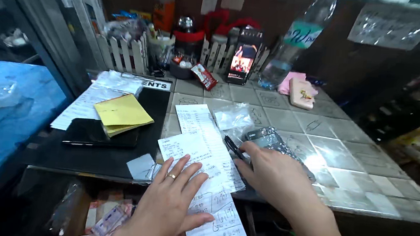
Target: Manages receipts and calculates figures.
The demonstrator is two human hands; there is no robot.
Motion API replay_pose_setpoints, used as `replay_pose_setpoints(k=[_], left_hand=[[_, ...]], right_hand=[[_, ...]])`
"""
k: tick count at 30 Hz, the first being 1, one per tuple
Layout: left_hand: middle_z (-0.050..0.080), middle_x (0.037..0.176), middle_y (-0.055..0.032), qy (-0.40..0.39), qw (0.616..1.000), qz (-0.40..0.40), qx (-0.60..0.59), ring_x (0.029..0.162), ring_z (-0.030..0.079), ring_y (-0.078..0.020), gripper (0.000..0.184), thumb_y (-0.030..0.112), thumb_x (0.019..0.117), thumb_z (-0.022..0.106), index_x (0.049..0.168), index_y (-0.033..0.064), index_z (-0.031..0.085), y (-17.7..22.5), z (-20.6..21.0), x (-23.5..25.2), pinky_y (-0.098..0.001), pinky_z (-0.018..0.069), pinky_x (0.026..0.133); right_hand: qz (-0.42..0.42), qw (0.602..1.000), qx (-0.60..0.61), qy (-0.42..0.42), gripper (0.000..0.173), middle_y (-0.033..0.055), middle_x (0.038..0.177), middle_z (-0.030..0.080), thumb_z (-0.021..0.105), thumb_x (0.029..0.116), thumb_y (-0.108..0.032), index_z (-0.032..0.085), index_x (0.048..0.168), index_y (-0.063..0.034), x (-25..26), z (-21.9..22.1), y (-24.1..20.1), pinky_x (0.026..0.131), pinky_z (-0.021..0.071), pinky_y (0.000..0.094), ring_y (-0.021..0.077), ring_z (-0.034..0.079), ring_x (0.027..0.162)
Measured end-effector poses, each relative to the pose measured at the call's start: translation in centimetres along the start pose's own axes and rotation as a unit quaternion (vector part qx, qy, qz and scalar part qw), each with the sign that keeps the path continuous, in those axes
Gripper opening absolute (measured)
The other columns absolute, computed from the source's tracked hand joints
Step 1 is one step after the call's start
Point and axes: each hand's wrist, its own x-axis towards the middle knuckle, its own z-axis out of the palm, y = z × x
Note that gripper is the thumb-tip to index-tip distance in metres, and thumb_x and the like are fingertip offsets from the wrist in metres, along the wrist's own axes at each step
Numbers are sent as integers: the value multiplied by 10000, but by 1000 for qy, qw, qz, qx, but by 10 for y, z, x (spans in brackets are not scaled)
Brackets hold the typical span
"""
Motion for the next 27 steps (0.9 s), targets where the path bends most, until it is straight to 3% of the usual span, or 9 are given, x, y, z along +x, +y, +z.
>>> replay_pose_setpoints(k=[3,9,13,16,19,21,23,25,27], left_hand=[[532,1517,-29,4,1000,-1,8,1494,382,-264,699,713,962,456,1407,194,599,0,0,0,-575,321,1205],[538,1512,-12,4,1000,-1,7,1503,367,-251,686,717,964,448,1404,215,604,-2,2,2,-576,308,1212],[537,1519,7,5,1000,-6,-12,1499,378,-237,664,712,974,434,1426,252,591,-4,5,2,-580,311,1211],[561,1499,19,20,1000,-2,-13,1460,441,-242,648,721,974,416,1401,275,610,-5,11,2,-590,354,1180],[588,1471,22,31,999,5,-18,1439,470,-247,618,708,987,399,1383,290,623,-6,13,1,-593,367,1167],[598,1457,28,34,999,14,-25,1431,480,-240,597,702,991,395,1352,292,636,-6,12,1,-583,370,1168],[617,1432,31,42,998,30,-26,1416,497,-231,576,685,1001,398,1328,286,654,-5,12,1,-576,377,1165],[635,1406,32,48,998,43,-27,1403,512,-228,542,656,1011,413,1307,281,670,-5,10,0,-576,378,1163],[644,1388,45,51,997,44,-28,1398,515,-225,504,641,1014,430,1284,294,676,-5,9,0,-577,381,1159]], right_hand=[[-10,1000,11,21,297,132,898,697,718,957,-330,705,1136,-93,1,-6,-2,564,534,559,344,680,688],[-4,999,15,39,220,86,811,659,715,962,-326,695,960,-106,1,-14,-6,539,508,510,287,654,661],[34,999,21,13,290,99,813,673,715,954,-389,686,984,-102,0,-11,-1,581,527,541,305,667,680],[11,996,85,13,309,96,834,679,673,975,-405,699,999,-98,4,-5,-6,616,554,545,291,676,705],[-49,983,173,-23,404,93,1025,706,586,1017,-455,698,1198,-113,18,8,-20,825,574,536,285,690,947],[-89,973,206,-46,471,75,1250,683,564,1035,-439,607,1404,-149,36,16,-28,1013,505,531,284,616,1199],[-111,967,218,-65,534,53,1353,641,601,1024,-417,523,1496,-178,52,22,-32,1071,440,558,281,561,1287],[-118,962,235,-70,561,57,1250,673,707,968,-357,546,1467,-159,61,24,-34,1053,430,579,276,594,1210],[-120,956,253,-81,496,38,1031,705,755,933,-305,609,1377,-139,64,22,-34,1007,451,549,240,641,1049]])
